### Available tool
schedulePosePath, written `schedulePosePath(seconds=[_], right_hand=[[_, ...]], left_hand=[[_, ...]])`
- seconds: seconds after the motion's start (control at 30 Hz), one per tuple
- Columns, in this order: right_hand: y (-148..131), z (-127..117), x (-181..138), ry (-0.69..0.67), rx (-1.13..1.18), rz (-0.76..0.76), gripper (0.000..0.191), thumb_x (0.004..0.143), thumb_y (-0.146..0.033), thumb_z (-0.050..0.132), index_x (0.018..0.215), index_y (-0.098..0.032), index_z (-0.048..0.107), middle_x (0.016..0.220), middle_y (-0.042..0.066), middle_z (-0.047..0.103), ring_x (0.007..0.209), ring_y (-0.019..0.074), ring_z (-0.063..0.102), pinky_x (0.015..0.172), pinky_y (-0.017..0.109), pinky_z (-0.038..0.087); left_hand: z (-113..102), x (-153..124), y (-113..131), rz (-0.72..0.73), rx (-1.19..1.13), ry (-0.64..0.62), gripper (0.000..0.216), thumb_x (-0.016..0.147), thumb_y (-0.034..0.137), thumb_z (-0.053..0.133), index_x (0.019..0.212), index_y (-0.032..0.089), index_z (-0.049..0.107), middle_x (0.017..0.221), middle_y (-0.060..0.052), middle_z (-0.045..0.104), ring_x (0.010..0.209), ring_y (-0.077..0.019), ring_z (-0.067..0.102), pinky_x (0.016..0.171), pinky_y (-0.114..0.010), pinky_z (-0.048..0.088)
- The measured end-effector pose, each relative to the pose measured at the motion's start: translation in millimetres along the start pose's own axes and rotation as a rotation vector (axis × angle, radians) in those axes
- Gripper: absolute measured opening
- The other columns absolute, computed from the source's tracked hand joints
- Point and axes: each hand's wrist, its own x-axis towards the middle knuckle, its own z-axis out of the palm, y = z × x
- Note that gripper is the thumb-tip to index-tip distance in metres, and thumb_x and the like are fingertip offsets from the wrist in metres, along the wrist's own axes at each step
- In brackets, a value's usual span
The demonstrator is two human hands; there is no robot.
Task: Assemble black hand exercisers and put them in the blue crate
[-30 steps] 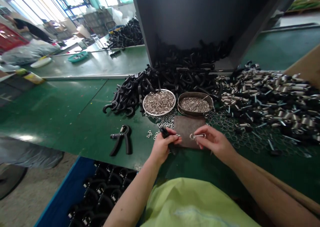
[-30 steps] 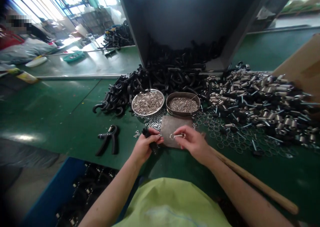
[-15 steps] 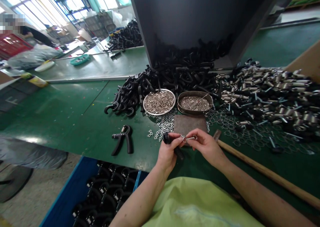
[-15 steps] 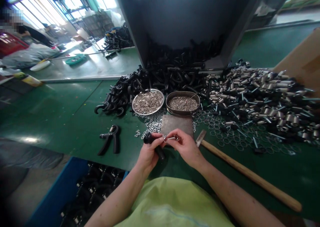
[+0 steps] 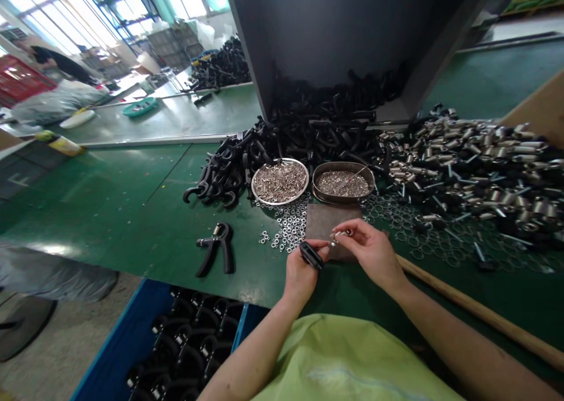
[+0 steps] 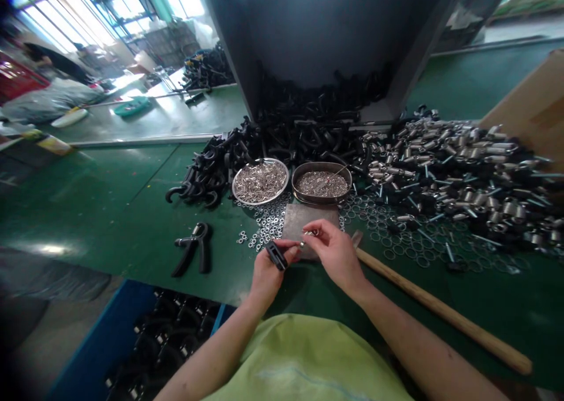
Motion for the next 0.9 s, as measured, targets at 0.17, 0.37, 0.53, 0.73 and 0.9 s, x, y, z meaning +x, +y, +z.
schedulePosePath(seconds=[0.17,0.37,0.53,0.73,0.9], right_hand=[[-19.0,-8.9,-0.8,0.007,-0.122,-0.098,0.018,0.073,-0.034,0.068,0.086,-0.021,0.064,0.079,0.003,0.069,0.072,0.0187,0.065,0.067,0.031,0.050],[-28.6,-5.0,-9.6,-0.033,-0.202,-0.205,0.011,0.078,-0.028,0.063,0.088,-0.022,0.064,0.080,0.001,0.069,0.072,0.0166,0.065,0.066,0.029,0.051],[-18.9,-5.1,-11.7,0.001,-0.427,-0.344,0.007,0.080,-0.019,0.059,0.083,-0.023,0.063,0.081,0.000,0.068,0.075,0.0151,0.063,0.068,0.027,0.048],[-6.7,-12.6,-8.8,0.016,-0.379,-0.213,0.006,0.080,-0.022,0.058,0.082,-0.022,0.063,0.076,0.000,0.067,0.069,0.0154,0.062,0.065,0.027,0.047],[-4.1,-27.4,-3.1,0.072,-0.373,-0.220,0.011,0.079,-0.029,0.062,0.087,-0.022,0.065,0.084,0.001,0.068,0.072,0.0167,0.063,0.068,0.029,0.048]], left_hand=[[9.4,1.5,-4.3,-0.407,-0.349,-0.138,0.034,0.062,0.033,0.077,0.078,0.015,0.053,0.054,0.007,0.045,0.041,-0.0021,0.033,0.039,-0.014,0.024],[24.2,3.4,-1.1,-0.518,-0.494,-0.242,0.037,0.056,0.024,0.079,0.075,0.015,0.049,0.054,0.008,0.037,0.045,-0.0013,0.028,0.039,-0.012,0.020],[28.7,-0.8,-0.2,-0.444,-0.318,-0.281,0.034,0.061,0.026,0.075,0.076,0.017,0.046,0.052,0.009,0.035,0.044,-0.0024,0.027,0.039,-0.014,0.020],[30.9,-6.6,-0.4,-0.384,-0.142,-0.257,0.036,0.062,0.029,0.075,0.081,0.018,0.047,0.054,0.009,0.037,0.044,-0.0036,0.031,0.039,-0.016,0.022],[30.5,-4.0,-1.0,-0.452,-0.294,-0.275,0.035,0.062,0.026,0.076,0.076,0.018,0.044,0.052,0.009,0.036,0.045,-0.0029,0.028,0.041,-0.015,0.020]])
